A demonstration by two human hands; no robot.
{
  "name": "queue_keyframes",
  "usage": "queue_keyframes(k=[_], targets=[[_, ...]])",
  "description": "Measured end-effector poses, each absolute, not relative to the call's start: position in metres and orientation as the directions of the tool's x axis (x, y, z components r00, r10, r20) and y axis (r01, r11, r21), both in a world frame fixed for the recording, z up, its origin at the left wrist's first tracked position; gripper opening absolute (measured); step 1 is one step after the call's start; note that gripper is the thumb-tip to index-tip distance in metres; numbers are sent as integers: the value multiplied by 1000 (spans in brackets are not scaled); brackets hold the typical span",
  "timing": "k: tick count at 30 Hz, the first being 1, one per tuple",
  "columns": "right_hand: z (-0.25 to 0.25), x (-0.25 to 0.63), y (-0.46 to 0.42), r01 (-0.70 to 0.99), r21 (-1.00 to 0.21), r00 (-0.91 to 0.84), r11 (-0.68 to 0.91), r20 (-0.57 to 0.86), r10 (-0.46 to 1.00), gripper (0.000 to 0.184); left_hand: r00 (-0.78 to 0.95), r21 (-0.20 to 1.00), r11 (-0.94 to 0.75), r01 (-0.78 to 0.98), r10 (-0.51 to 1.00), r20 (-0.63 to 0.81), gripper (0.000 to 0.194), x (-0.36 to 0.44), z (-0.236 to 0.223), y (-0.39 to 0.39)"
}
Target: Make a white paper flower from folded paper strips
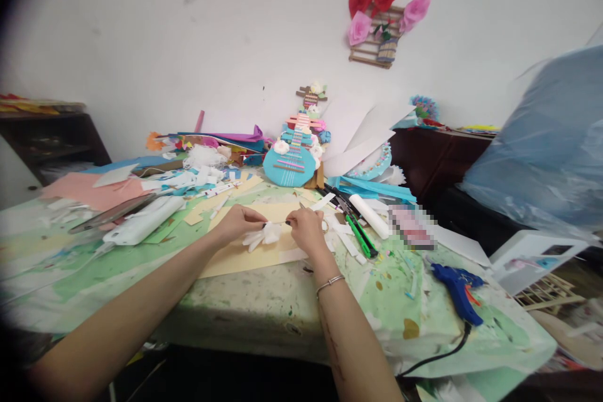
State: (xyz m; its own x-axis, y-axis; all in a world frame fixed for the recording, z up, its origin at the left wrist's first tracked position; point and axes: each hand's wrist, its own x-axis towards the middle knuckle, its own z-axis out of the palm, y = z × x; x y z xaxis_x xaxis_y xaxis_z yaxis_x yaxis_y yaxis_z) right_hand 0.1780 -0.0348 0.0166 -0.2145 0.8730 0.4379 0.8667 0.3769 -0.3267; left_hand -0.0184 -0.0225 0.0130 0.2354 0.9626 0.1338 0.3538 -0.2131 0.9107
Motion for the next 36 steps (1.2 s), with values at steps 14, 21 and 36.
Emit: queue_keyframes(k=[14, 21, 36], targets=[[18, 178, -35, 873, -325, -210, 363, 421, 882, 25, 238, 916, -201, 346, 964, 121, 22, -18, 13, -22], [17, 177, -35, 872, -329, -207, 362, 421, 883, 24, 232, 917, -204, 343, 964, 128, 21, -18, 13, -22], [16, 178, -35, 874, -317, -218, 369, 422, 880, 24, 222, 919, -203, 337, 966, 132, 21, -19, 10, -21]])
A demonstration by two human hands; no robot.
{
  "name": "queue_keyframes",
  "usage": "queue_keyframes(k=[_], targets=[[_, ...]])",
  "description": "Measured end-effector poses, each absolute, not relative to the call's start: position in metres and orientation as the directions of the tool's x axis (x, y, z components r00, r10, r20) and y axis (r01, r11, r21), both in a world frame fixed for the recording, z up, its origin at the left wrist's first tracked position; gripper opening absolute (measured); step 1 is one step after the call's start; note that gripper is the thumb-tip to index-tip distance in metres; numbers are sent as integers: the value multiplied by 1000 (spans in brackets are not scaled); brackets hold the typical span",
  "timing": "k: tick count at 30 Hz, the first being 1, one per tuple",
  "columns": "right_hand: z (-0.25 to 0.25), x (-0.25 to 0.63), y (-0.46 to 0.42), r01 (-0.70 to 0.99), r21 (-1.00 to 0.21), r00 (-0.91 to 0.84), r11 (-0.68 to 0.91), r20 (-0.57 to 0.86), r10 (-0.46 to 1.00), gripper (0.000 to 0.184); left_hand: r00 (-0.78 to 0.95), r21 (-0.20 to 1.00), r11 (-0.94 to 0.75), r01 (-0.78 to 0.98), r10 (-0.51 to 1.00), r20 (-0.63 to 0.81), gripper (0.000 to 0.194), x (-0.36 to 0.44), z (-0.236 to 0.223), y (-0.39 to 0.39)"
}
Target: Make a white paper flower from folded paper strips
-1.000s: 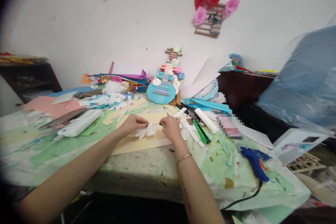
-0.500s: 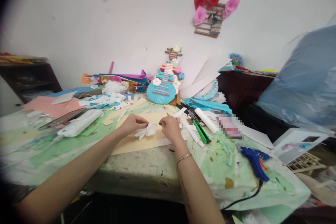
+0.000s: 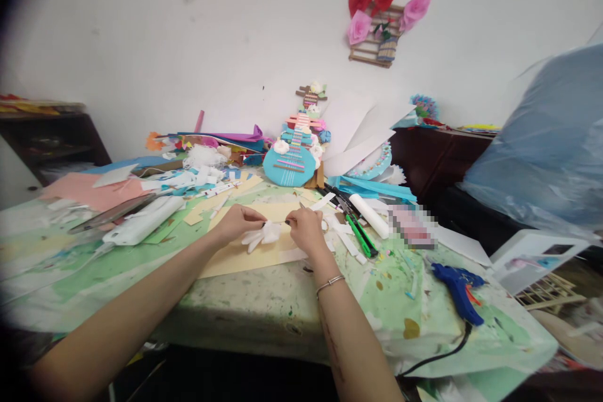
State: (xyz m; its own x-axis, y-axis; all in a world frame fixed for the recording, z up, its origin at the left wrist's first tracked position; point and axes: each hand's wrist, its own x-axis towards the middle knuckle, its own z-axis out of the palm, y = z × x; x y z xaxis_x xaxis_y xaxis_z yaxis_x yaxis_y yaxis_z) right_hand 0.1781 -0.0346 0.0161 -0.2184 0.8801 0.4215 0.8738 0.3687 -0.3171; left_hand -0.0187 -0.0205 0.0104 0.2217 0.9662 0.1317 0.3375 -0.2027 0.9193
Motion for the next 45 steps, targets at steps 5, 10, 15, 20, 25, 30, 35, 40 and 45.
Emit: queue_keyframes(k=[5, 10, 15, 20, 25, 30, 35, 40, 45], targets=[[17, 178, -35, 876, -319, -212, 363, 420, 882, 24, 228, 924, -204, 324, 965, 133, 21, -18, 10, -20], [17, 178, -35, 877, -312, -218, 366, 420, 881, 24, 233, 925, -208, 319, 963, 136, 22, -19, 10, -19], [18, 177, -36, 877, -311, -217, 366, 423, 880, 23, 236, 926, -208, 315, 962, 136, 22, -19, 10, -20], [19, 177, -37, 883, -305, -219, 358, 406, 887, 25, 231, 924, -204, 323, 964, 132, 22, -19, 11, -21], [19, 177, -37, 879, -307, -228, 366, 404, 886, 24, 225, 923, -198, 331, 966, 127, 23, -19, 12, -22], [18, 177, -36, 880, -300, -228, 368, 412, 882, 23, 224, 921, -205, 331, 965, 135, 23, -18, 12, -22], [18, 177, -36, 879, -304, -229, 368, 409, 884, 24, 222, 924, -197, 328, 967, 127, 22, -19, 11, -21], [18, 177, -37, 882, -296, -232, 368, 406, 884, 23, 221, 923, -198, 329, 967, 129, 22, -19, 11, -21], [18, 177, -37, 882, -297, -228, 366, 409, 883, 23, 218, 922, -206, 327, 966, 138, 21, -19, 11, -22]])
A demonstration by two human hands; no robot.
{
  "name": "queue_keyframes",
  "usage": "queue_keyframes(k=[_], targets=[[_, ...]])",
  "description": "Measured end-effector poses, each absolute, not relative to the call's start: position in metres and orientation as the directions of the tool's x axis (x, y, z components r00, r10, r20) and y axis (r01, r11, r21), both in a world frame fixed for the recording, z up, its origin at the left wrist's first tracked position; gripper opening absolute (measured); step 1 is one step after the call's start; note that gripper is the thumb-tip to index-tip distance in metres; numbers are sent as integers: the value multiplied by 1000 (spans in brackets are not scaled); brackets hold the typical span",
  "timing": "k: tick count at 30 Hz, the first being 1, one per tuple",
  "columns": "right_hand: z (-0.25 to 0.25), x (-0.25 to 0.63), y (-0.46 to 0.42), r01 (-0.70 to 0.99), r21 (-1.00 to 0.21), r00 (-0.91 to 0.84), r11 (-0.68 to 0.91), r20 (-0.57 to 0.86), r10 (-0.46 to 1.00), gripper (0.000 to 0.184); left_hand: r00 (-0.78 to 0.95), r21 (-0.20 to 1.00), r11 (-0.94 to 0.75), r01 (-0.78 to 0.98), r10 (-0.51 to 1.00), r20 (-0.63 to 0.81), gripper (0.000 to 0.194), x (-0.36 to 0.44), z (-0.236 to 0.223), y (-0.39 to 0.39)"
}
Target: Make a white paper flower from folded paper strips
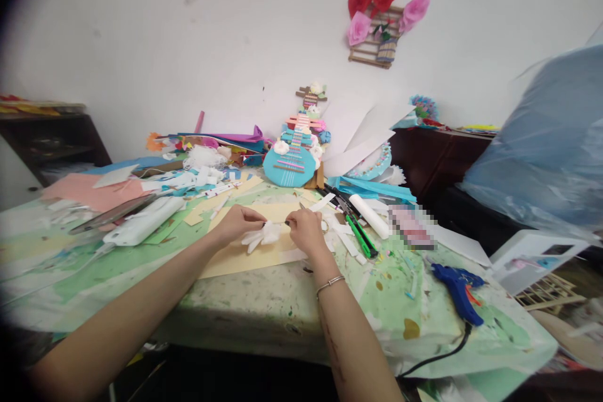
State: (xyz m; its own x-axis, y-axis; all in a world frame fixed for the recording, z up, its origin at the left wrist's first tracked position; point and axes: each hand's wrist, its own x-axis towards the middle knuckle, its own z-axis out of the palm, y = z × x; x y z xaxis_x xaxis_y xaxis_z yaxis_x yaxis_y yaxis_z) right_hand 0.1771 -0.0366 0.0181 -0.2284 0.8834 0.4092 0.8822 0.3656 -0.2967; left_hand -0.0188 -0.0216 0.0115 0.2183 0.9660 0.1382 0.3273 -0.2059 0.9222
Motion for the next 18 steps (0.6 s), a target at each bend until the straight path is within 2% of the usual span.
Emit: queue_keyframes(k=[18], targets=[[19, 177, -37, 888, -286, -232, 360, 395, 889, 25, 219, 924, -193, 331, 968, 124, 22, -18, 14, -23]])
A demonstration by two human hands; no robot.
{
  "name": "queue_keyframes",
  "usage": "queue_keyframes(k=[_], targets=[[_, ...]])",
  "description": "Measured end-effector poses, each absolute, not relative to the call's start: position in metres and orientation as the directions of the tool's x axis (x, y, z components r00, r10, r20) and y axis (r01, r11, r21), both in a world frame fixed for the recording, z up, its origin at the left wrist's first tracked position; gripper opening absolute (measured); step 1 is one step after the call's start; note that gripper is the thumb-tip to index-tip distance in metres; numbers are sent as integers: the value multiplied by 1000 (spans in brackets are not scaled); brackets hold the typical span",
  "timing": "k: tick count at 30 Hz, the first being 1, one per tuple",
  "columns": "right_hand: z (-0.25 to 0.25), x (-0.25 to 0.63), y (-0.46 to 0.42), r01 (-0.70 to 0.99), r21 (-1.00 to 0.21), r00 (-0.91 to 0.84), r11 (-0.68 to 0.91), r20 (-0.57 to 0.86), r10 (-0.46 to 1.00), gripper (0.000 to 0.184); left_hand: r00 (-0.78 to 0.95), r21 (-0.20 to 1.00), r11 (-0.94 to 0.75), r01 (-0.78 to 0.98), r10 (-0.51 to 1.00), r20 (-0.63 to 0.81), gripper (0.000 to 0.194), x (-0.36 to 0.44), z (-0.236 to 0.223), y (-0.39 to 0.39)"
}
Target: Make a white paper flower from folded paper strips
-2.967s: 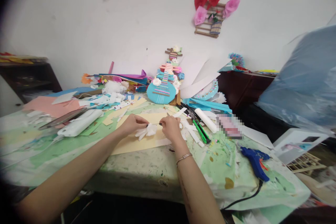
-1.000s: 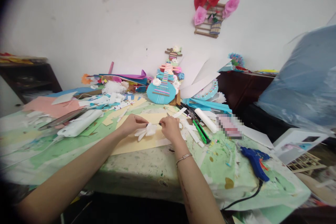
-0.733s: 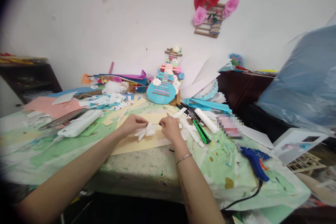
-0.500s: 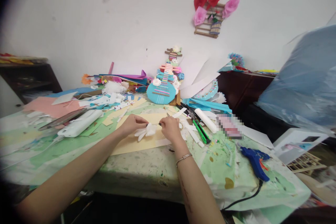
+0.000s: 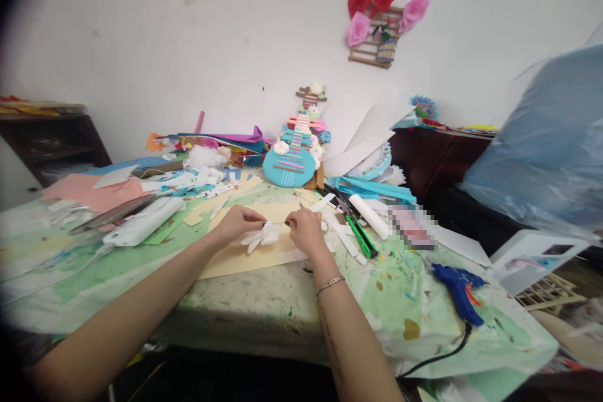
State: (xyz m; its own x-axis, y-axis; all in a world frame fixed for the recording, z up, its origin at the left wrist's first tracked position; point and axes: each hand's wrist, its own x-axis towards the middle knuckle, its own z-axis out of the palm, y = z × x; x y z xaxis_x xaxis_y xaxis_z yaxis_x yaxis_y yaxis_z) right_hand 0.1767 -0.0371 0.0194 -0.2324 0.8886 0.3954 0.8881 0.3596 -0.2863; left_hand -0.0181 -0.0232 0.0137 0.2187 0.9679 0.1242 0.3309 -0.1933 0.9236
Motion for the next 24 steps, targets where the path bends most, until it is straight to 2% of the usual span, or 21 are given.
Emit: queue_keyframes(k=[24], targets=[[16, 178, -36, 869, -306, -243, 389, 422, 874, 24, 218, 919, -209, 334, 966, 140, 22, -19, 12, -22]])
